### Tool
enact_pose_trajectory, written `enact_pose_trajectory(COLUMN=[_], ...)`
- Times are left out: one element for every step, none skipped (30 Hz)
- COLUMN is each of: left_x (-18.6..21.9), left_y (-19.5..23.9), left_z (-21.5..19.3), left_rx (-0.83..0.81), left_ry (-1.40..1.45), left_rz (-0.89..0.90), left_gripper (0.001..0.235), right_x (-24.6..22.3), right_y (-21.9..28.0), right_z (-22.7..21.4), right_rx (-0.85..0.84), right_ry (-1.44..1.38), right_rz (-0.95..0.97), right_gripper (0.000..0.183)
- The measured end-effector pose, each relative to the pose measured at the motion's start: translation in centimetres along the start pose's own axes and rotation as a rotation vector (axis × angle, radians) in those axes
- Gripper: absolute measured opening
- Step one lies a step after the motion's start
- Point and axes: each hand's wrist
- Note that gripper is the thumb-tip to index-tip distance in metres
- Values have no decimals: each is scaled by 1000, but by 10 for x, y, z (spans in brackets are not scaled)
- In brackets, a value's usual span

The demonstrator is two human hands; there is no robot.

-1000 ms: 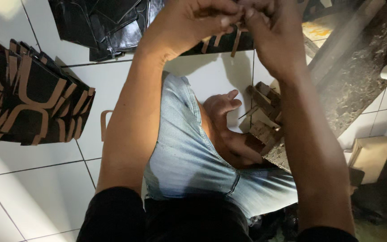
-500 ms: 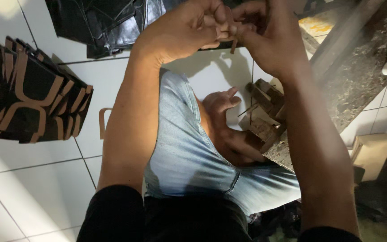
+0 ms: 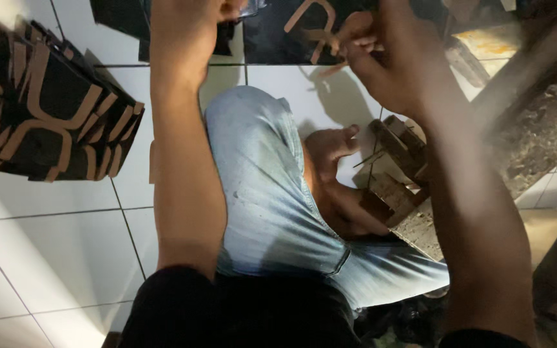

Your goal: The person sits on the floor and assembles small leather items by applying glue to black rectangular pieces and attaching U-shaped brown leather strips. They handle the pieces one at a time, pressing the strips into place and stacking the finished units nearby.

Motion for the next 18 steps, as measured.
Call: enact_pose_trajectory(left_x=[-3,-5,-7,-9,-12,-14,-15,-15,-14,-11,-8,-4,0,4,8,14,17,19], left_y=[13,26,39,53,65,77,88,100,111,122,133,147,161,175,189,203,215,227], left_z=[-6,-11,-15,-20,-24,-27,-30,-35,-40,-45,-51,-57,-62,-67,-71,-75,-79,-84], left_rx=[53,59,64,68,133,193,252,266,280,232,185,147,108,71,21,-21,-66,-66], left_ry=[-19,20,60,97,41,-15,-71,-143,-214,-343,-471,-588,-704,-821,-867,-922,-975,-980], left_rz=[-42,-51,-60,-71,-152,-236,-320,-319,-318,-274,-229,-251,-272,-297,-214,-135,-56,-60], left_gripper=[21,17,14,13,13,14,16,15,15,12,10,11,11,12,14,16,18,24], right_x=[0,2,4,7,12,17,25,33,42,53,63,74,83,91,96,96,93,87], right_y=[-2,-5,-10,-15,-20,-24,-28,-31,-34,-34,-30,-26,-18,-10,3,18,37,58], right_z=[2,5,9,13,18,24,32,39,46,49,49,47,43,36,25,18,10,6], right_rx=[-34,-80,-126,-174,-170,-163,-156,-103,-52,1,24,33,43,64,93,126,161,178], right_ry=[15,-73,-162,-253,-172,-92,-13,73,159,246,295,336,372,369,352,335,330,324], right_rz=[22,66,110,156,199,244,289,225,160,92,92,82,82,84,96,105,129,154], right_gripper=[44,49,54,59,51,43,35,32,30,27,25,25,24,24,23,23,23,23])
Point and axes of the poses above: each hand's wrist, its own y-axis away from the middle knuckle, its own z-axis out of the palm, x = y × z, and after that the axes turned 10 degrees about z, right-handed
